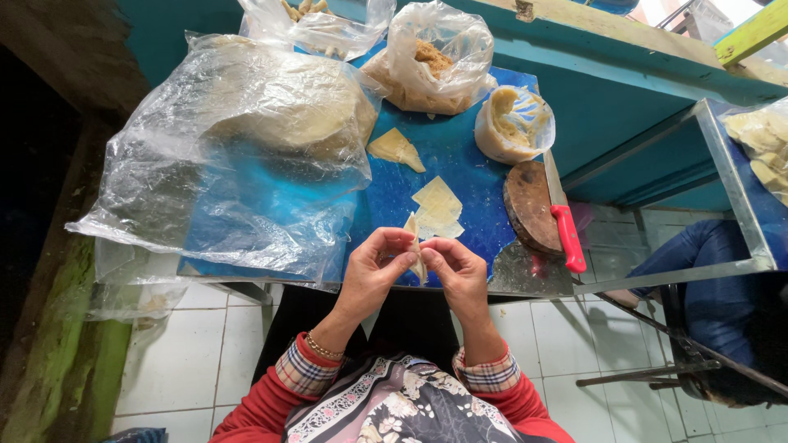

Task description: The person folds triangular dough wrappers into filled pastries at a small table. They place filling from a plastic bag onto a wrapper, fold the dough over by hand, press the edges to seal, and set the finished pastry aside, repeating the process for successive wrappers.

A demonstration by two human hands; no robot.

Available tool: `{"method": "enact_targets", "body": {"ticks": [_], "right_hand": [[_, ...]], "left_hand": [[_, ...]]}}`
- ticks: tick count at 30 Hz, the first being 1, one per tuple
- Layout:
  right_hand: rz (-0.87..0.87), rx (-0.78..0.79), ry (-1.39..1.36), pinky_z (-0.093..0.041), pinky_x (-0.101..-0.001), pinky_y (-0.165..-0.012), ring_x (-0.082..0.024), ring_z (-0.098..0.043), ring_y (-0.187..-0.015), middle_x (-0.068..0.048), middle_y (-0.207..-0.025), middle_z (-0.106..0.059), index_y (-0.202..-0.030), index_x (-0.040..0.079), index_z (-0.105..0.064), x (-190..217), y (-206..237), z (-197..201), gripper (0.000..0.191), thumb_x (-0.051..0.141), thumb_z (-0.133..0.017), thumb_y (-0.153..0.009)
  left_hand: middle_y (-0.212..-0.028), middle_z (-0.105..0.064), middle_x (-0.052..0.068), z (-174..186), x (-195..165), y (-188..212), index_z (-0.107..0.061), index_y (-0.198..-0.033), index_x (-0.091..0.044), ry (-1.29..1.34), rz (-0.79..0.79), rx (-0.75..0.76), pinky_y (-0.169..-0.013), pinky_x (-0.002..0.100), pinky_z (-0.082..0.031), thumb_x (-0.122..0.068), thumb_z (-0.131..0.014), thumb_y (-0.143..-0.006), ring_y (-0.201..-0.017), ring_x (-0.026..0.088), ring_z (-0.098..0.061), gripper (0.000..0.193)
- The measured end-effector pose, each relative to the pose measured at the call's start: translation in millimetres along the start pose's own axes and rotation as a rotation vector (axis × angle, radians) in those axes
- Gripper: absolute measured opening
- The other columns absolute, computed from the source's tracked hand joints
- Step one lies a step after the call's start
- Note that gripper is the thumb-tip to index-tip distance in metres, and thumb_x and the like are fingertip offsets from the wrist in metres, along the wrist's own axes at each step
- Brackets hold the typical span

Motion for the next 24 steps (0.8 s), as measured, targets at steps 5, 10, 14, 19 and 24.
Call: {"method": "enact_targets", "body": {"ticks": [5,10,14,19,24], "right_hand": [[-0.04,-0.013,-0.008,-0.057,-0.0238,-0.082,-0.008,-0.071,-0.091,-0.004,-0.102,-0.074,-0.111,-0.001,-0.071,-10,2,3,0.02,0.004,-0.075,-0.092],[-0.213,-0.063,-0.351,-0.058,-0.0304,-0.079,-0.014,-0.071,-0.089,-0.008,-0.102,-0.073,-0.111,0.0,-0.066,-27,-6,11,0.016,0.007,-0.07,-0.097],[-0.391,0.0,-0.608,-0.06,-0.0317,-0.078,-0.016,-0.071,-0.091,-0.009,-0.104,-0.073,-0.114,0.003,-0.062,-33,-1,0,0.02,0.013,-0.062,-0.097],[-0.246,0.057,-0.399,-0.057,-0.03,-0.079,-0.015,-0.068,-0.096,-0.008,-0.108,-0.07,-0.123,0.003,-0.06,-20,0,-11,0.029,0.012,-0.07,-0.097],[-0.28,0.103,-0.376,-0.057,-0.029,-0.077,-0.014,-0.069,-0.096,-0.008,-0.109,-0.071,-0.123,-0.001,-0.063,-24,3,-11,0.032,0.014,-0.071,-0.096]], "left_hand": [[-0.101,-0.075,0.004,1,-11,1,-0.068,-0.121,-0.001,-0.172,-0.05,-0.023,-0.083,0.024,-0.06,-0.007,-0.073,-0.093,-0.095,0.008,-0.071,0.028],[-0.1,-0.073,0.005,9,-4,0,-0.068,-0.116,0.0,-0.158,-0.011,-0.074,-0.082,0.024,-0.059,-0.003,-0.071,-0.093,-0.092,0.008,-0.07,0.024],[-0.102,-0.071,0.003,14,12,-5,-0.065,-0.114,-0.002,0.106,0.125,-0.073,-0.081,0.023,-0.057,-0.003,-0.067,-0.09,-0.091,0.007,-0.068,0.023],[-0.098,-0.067,0.001,1,1,-5,-0.062,-0.112,-0.003,-0.133,-0.004,-0.058,-0.078,0.023,-0.055,-0.005,-0.074,-0.089,-0.089,0.007,-0.064,0.026],[-0.09,-0.068,0.0,-5,-17,-1,-0.069,-0.099,-0.004,-0.449,-0.066,-0.088,-0.07,0.023,-0.058,-0.008,-0.072,-0.092,-0.079,0.007,-0.067,0.009]]}}
Point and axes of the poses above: each hand's wrist, its own y-axis away from the middle knuckle, its own z-axis out of the back of the hand, x = y × z, the point moved 8 cm from there along -y, towards the middle knuckle
